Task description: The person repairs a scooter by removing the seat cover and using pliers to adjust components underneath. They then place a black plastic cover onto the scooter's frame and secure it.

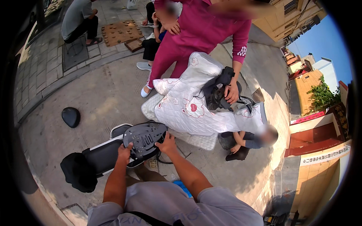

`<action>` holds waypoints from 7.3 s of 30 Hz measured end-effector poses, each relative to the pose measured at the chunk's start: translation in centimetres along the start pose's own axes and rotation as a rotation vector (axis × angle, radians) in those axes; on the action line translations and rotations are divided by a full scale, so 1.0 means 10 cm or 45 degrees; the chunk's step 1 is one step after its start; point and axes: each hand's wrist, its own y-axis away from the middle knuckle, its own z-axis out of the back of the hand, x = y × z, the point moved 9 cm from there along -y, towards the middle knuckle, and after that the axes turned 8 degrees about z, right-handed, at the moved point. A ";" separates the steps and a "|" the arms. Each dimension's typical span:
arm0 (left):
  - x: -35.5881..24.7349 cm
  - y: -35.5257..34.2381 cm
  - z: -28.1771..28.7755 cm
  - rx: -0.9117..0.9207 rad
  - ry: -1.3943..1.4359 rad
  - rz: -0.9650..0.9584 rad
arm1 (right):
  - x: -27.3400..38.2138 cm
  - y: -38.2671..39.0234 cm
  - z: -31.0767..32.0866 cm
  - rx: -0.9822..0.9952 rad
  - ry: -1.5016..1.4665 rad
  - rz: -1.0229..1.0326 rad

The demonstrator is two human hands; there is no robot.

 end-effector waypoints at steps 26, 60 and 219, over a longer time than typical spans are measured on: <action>-0.77 0.58 0.17 -0.765 -0.749 -0.756 | -0.65 0.02 0.34 -0.392 -0.274 0.060; -0.38 0.49 -0.05 -0.440 -0.576 -0.343 | -1.28 -0.18 -0.20 -0.336 -0.790 -0.098; -0.18 0.18 0.01 -0.256 -0.269 0.063 | -0.44 -0.65 -0.30 0.112 -0.787 -0.186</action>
